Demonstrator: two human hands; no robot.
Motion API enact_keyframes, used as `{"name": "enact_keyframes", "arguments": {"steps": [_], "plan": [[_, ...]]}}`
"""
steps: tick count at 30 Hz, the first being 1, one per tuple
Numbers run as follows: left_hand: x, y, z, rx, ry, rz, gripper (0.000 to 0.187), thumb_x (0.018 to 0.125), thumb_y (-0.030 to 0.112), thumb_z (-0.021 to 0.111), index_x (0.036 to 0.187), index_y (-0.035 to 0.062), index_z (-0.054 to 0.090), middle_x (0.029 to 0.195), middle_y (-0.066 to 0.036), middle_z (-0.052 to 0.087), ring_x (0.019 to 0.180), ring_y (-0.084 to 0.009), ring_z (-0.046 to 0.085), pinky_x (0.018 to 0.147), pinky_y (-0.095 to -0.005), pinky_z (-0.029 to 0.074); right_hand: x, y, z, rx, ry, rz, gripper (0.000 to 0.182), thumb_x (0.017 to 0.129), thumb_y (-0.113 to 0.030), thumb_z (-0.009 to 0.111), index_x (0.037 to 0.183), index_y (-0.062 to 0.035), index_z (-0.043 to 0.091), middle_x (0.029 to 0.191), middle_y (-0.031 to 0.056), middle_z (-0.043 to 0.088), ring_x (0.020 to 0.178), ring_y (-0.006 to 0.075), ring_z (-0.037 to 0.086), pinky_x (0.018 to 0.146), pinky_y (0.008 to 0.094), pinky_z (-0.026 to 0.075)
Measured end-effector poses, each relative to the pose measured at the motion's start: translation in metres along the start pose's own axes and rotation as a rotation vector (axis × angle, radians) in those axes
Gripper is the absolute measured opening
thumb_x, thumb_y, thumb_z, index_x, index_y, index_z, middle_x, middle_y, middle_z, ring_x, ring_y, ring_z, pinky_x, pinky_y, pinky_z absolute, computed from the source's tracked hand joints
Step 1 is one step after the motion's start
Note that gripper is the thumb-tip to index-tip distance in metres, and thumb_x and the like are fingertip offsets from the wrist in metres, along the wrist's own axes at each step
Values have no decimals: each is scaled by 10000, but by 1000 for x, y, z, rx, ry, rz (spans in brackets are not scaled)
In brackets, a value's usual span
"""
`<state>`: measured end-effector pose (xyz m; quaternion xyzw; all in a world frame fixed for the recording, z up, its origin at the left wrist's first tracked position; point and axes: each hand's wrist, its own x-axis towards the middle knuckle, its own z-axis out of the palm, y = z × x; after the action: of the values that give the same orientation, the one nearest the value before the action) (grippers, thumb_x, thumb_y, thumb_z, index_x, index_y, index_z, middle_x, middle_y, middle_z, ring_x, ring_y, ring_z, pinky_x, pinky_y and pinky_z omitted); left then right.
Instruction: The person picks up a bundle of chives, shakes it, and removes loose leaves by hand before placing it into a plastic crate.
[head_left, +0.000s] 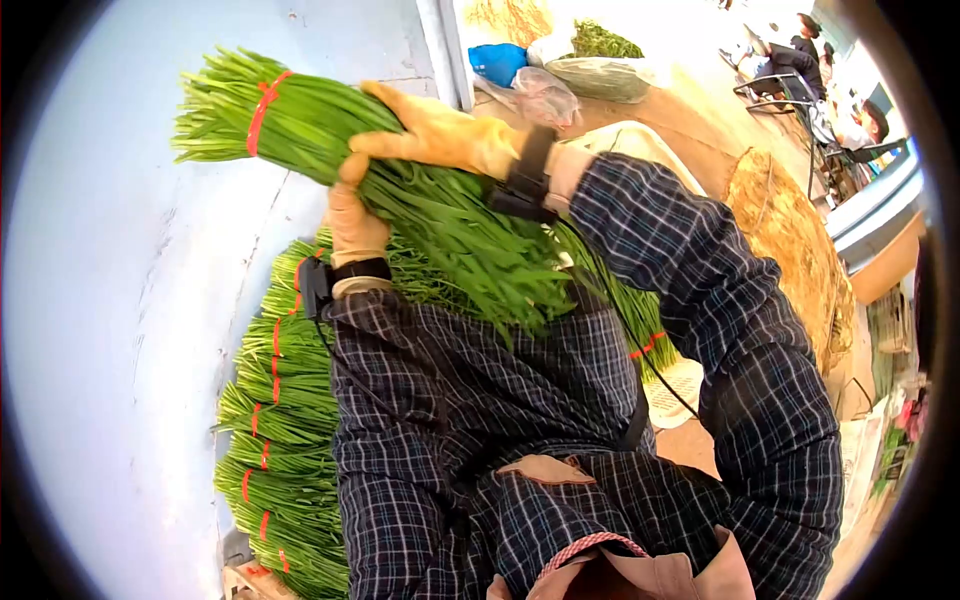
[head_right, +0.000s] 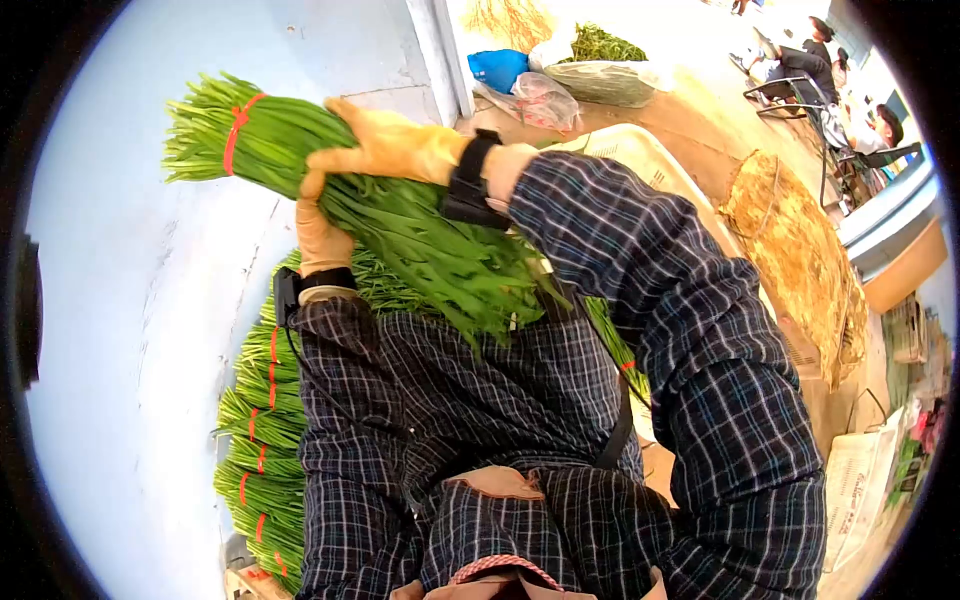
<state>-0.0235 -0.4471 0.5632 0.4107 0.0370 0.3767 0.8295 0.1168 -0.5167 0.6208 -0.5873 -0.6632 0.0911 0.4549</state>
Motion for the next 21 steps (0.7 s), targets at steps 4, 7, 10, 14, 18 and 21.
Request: {"name": "enact_keyframes", "arguments": {"steps": [4,7,10,14,18,21], "plan": [[-11,41,7,93,111,34,510,788,343,666,1204,73,547,1105,-81,631,978,-257,615,853,-395,517,-94,-4,-8,367,-298,231,843,806,-530,662,1342,58,384,1203,263,577,1098,290,584,953,376,461],[-2,66,-7,67,121,68,501,781,305,680,1205,72,550,1116,-87,633,981,-259,615,858,-418,515,-145,15,-20,181,-390,280,603,876,-417,630,1253,38,511,999,195,667,881,219,657,805,340,529],[-3,85,-28,-15,41,62,493,789,297,677,1209,69,556,1138,-89,633,998,-262,614,880,-419,515,-172,-20,-63,24,-542,728,441,882,-365,631,1121,6,619,798,93,695,664,150,654,636,291,535],[-3,95,-62,-141,-106,21,456,790,237,678,1194,58,564,1142,-84,633,1017,-266,609,899,-420,510,-192,4,-111,-267,-409,699,285,862,-308,656,983,-52,687,723,44,659,587,116,601,545,280,486],[-3,99,-54,-86,-75,59,458,790,248,681,1193,63,565,1127,-83,632,1003,-263,609,896,-410,513,-165,-35,-151,-205,-192,570,481,845,-419,653,1144,-44,643,742,72,649,585,114,573,516,271,469],[-5,96,-47,-86,-56,63,454,787,257,686,1179,60,566,1124,-80,632,982,-256,615,874,-404,522,-125,-49,-128,-207,-246,507,682,797,-569,630,1196,-17,606,887,148,668,663,173,594,623,332,496]]}}
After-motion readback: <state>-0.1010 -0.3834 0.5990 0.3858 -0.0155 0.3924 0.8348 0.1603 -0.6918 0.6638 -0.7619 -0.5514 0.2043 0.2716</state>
